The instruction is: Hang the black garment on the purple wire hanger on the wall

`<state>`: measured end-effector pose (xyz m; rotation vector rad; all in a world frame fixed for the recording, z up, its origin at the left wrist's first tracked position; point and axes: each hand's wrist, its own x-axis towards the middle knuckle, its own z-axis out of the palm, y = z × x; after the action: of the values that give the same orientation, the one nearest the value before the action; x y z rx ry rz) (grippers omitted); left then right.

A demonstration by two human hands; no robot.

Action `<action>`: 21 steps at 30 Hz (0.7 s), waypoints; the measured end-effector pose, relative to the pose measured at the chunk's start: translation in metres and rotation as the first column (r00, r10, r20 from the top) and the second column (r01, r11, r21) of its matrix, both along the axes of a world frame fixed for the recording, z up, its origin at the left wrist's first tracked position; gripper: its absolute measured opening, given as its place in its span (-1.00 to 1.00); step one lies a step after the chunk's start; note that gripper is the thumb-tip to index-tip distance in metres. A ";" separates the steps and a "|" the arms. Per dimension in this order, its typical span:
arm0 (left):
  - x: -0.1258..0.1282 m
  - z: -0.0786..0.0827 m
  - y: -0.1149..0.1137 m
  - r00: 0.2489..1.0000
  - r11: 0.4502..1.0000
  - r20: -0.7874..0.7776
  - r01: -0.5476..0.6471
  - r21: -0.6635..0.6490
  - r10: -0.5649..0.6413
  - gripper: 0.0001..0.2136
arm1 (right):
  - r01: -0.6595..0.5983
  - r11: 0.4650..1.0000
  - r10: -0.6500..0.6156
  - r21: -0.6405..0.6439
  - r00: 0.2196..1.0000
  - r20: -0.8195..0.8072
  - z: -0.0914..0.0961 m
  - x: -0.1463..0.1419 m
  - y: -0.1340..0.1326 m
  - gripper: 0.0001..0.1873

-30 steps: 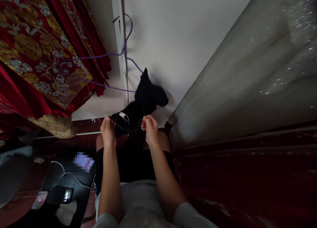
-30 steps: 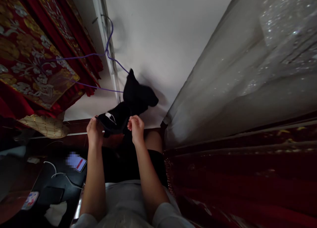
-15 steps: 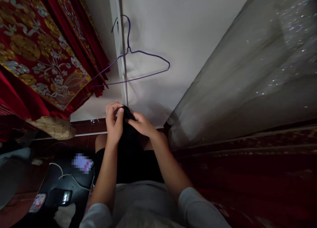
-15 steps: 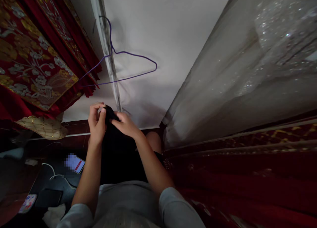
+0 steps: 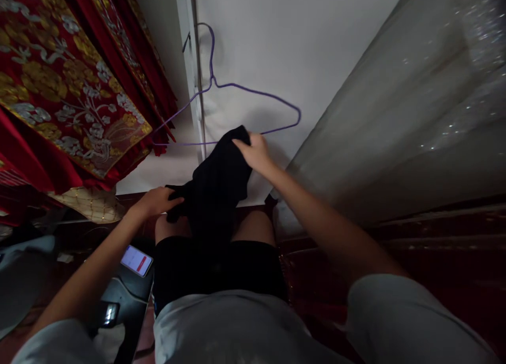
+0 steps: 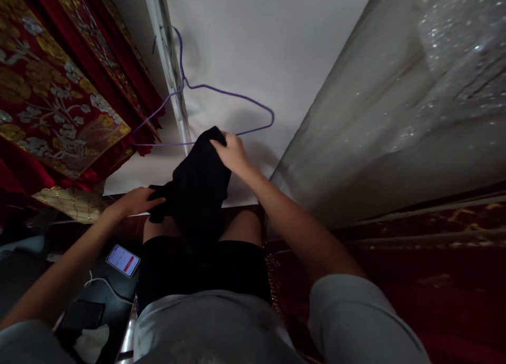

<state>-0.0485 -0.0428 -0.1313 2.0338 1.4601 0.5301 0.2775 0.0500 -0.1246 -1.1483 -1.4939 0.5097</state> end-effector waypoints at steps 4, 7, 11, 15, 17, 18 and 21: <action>-0.023 0.025 0.016 0.995 0.976 -0.097 0.047 0.211 -0.027 -0.73 | 0.049 0.999 -0.049 -0.006 0.999 -0.015 0.025 0.039 -0.009 -0.67; -0.020 0.066 0.029 0.988 0.874 -0.151 0.100 0.476 -0.031 -0.67 | 0.089 0.996 -0.088 0.016 0.996 -0.022 0.042 0.046 -0.012 -0.64; 0.013 0.115 0.046 0.984 0.740 -0.174 0.142 0.658 -0.034 -0.75 | 0.043 0.998 -0.045 -0.055 0.998 -0.045 0.039 0.029 -0.019 -0.67; 0.052 0.127 0.064 0.991 0.699 -0.081 0.135 0.702 -0.111 -0.82 | -0.007 0.999 0.005 -0.048 0.999 -0.031 0.021 0.007 -0.027 -0.74; 0.058 0.126 0.073 0.987 0.719 -0.067 0.153 0.678 -0.147 -0.76 | 0.004 0.997 -0.005 0.083 1.000 0.007 0.019 0.009 -0.029 -0.87; 0.058 0.125 0.077 0.985 0.735 -0.073 0.164 0.658 -0.156 -0.76 | 0.033 0.985 -0.035 0.168 0.999 0.012 0.021 0.015 -0.029 -0.87; 0.043 0.130 0.086 0.985 0.775 -0.098 0.171 0.609 -0.140 -0.84 | 0.202 0.915 -0.192 0.349 0.979 -0.064 0.035 0.047 -0.026 -0.69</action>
<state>-0.0054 0.0432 -0.0011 2.6577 1.2173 0.9976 0.3248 0.0245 -0.0898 -0.9858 -1.3592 0.1085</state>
